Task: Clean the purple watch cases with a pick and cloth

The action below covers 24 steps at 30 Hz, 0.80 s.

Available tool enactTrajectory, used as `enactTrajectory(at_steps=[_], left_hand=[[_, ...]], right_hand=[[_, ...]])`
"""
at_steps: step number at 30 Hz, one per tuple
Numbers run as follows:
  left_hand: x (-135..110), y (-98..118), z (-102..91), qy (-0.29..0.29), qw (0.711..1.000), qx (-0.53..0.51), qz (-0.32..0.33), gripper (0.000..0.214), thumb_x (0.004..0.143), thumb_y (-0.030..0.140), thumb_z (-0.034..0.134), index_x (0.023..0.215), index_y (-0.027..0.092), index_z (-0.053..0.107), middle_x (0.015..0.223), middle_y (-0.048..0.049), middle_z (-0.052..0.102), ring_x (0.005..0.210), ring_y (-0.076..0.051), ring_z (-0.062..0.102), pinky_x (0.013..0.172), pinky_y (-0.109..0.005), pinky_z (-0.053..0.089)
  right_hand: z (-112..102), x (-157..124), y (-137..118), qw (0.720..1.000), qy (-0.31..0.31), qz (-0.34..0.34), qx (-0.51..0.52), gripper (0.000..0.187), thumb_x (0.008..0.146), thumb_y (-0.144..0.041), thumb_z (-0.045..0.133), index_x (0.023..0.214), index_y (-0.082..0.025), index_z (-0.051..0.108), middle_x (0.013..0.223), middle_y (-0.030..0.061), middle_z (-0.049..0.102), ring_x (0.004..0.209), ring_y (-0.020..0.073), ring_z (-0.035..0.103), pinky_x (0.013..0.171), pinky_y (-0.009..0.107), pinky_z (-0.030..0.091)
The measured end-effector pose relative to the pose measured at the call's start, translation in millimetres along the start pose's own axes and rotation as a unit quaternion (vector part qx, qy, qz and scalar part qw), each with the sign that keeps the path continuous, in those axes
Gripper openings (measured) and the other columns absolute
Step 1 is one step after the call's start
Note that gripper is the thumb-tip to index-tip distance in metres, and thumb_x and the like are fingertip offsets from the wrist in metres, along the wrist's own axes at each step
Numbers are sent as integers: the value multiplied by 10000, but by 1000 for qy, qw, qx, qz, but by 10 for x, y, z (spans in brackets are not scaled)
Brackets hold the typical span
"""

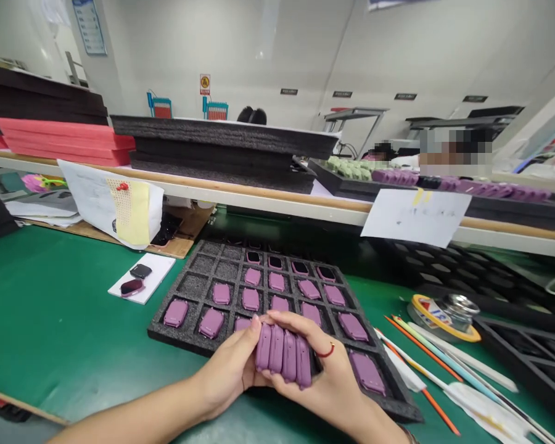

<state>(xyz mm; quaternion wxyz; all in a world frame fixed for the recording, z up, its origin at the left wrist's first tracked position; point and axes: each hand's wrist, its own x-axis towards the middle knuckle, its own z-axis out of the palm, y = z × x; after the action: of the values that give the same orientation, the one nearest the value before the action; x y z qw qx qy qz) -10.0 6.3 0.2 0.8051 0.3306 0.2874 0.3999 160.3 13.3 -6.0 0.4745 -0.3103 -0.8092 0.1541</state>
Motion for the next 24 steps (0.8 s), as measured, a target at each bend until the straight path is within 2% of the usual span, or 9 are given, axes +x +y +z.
enactTrajectory(at_steps=[2,6,10,17,20,24], left_hand=[[6,-33,3,9,1000,16,-7,676,735,697,741,1069,113,669,915,-94,754,748,-169,690,735,-299,510],[15,-61,9,8,999,26,-25,768,709,742,725,1132,106,640,930,-104,741,856,-223,707,745,-318,501],[-3,-46,31,16,999,29,-41,780,705,749,720,1138,106,629,895,-98,739,872,-233,713,739,-305,493],[-5,-36,67,-3,999,31,-30,688,730,742,702,1008,113,671,819,-63,722,688,-148,651,723,-286,486],[2,-62,44,-1,999,48,-20,654,759,732,685,963,110,685,789,-51,707,653,-129,617,667,-255,459],[2,-109,3,17,998,60,2,611,778,697,698,998,128,695,792,-35,694,651,-125,575,600,-231,415]], right_hand=[[13,-55,28,1000,-5,17,19,751,760,-199,801,1422,-292,458,1246,65,716,1082,224,727,996,346,580],[24,-92,28,996,-12,47,73,850,771,-307,847,1486,-311,388,1230,63,726,1086,221,726,1021,362,567],[18,-119,11,992,-11,65,104,897,776,-268,837,1522,-316,341,1249,56,723,1102,216,720,1024,360,566],[22,-156,34,990,-10,73,119,986,759,-234,852,1559,-316,282,1236,56,728,1111,241,721,1034,401,569],[27,-155,36,991,-11,63,117,982,767,-194,827,1565,-318,268,1257,52,721,1128,239,715,1044,402,564],[18,-148,23,992,-12,53,116,987,777,-196,821,1574,-320,251,1266,51,719,1141,239,711,1047,390,565]])
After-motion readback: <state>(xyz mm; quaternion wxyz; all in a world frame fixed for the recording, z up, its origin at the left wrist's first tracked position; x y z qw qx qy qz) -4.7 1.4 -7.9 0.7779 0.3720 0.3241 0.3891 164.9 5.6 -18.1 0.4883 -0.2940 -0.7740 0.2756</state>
